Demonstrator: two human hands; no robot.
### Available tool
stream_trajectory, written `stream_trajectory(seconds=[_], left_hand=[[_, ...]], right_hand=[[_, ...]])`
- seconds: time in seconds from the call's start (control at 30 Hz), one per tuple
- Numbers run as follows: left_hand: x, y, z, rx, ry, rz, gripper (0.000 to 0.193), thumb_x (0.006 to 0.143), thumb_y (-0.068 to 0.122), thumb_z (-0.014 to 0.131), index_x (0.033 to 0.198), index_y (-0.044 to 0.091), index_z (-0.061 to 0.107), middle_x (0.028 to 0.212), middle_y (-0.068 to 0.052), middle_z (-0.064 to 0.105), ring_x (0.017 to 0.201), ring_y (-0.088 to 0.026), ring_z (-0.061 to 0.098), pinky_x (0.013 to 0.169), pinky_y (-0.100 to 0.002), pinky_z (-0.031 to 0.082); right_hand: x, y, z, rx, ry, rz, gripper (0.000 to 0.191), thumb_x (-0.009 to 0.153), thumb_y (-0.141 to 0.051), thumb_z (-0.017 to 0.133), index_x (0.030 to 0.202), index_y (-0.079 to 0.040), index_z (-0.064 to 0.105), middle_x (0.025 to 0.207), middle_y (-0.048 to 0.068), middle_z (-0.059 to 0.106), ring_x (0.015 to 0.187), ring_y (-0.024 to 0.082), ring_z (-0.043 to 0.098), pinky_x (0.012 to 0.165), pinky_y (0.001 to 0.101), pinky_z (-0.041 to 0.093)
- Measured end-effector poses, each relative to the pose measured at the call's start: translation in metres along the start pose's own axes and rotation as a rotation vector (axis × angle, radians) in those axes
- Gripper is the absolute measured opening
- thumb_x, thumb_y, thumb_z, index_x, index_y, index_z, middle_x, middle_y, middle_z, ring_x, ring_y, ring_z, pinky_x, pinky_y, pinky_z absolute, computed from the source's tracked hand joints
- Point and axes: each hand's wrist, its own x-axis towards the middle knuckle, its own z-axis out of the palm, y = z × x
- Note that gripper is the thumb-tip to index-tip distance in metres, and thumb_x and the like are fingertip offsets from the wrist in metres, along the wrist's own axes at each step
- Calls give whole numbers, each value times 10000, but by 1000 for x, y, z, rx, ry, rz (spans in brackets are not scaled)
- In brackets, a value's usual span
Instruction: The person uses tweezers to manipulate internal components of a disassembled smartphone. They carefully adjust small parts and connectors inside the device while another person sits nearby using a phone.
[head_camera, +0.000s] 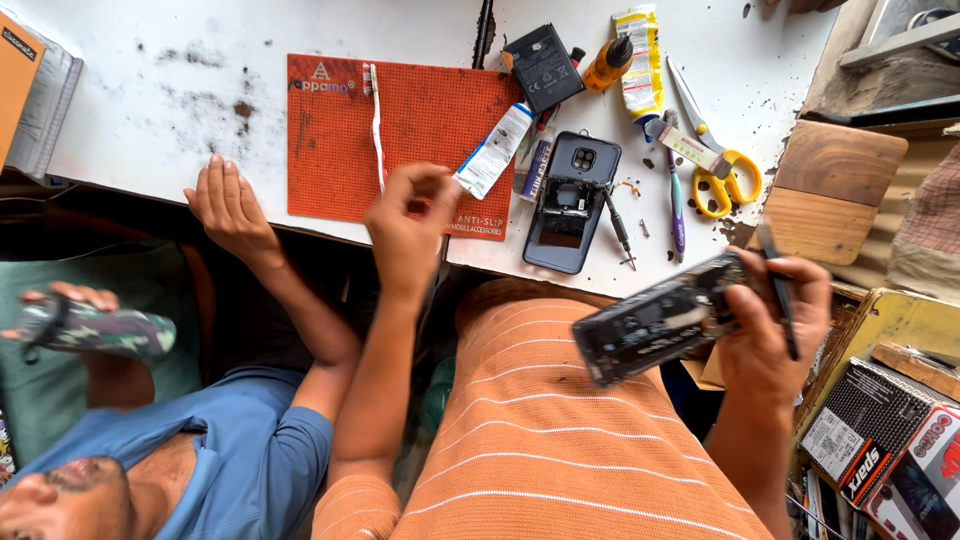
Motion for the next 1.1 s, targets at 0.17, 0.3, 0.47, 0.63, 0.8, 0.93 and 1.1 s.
stream_trajectory(seconds=[0.17,0.3,0.47,0.63,0.8,0.93,1.1], left_hand=[[50,-51,-21,-63,-45,-118,121,927,15,774,1026,-1,708,924,-34,750,834,-80,697,769,-223,569],[60,-67,-19,34,-54,-279,99,908,16,774,990,-8,722,864,-33,756,757,-61,689,684,-206,573],[70,-77,-5,-12,-107,-286,106,900,0,777,986,-18,717,867,-40,751,746,-61,693,648,-208,581],[72,-81,0,118,-120,-256,101,890,9,789,979,-8,743,855,-43,761,732,-75,697,656,-216,564],[71,-81,5,291,-94,-177,93,872,34,802,958,14,772,842,-46,779,723,-85,731,675,-234,579],[66,-78,8,302,-64,-174,87,889,31,787,970,5,771,835,-60,774,719,-94,736,662,-241,572],[55,-73,13,349,9,-157,95,895,39,783,977,-4,761,835,-56,764,707,-83,724,640,-238,571]], right_hand=[[-7,-16,-50,-47,50,-84,353,1049,134,730,1267,-15,496,1286,278,700,1150,277,726,1051,352,606],[-19,-21,-70,-60,118,-100,366,1049,157,722,1271,-19,490,1301,278,699,1172,282,723,1049,357,607],[-29,-19,-78,-59,208,-114,387,1046,151,741,1298,-12,498,1275,263,702,1162,270,726,1052,359,613],[-34,-19,-83,-46,235,-123,408,1035,153,746,1310,-20,499,1266,265,707,1147,263,727,1037,348,610],[-32,-19,-87,-45,238,-127,411,1034,152,753,1305,-24,499,1264,258,708,1146,259,728,1036,346,612],[-29,-20,-90,-47,242,-121,412,1026,149,756,1299,-24,500,1260,256,708,1146,257,729,1034,351,617],[-24,-24,-94,-49,248,-118,398,1034,149,749,1296,-20,502,1259,259,708,1160,263,729,1031,355,620]])
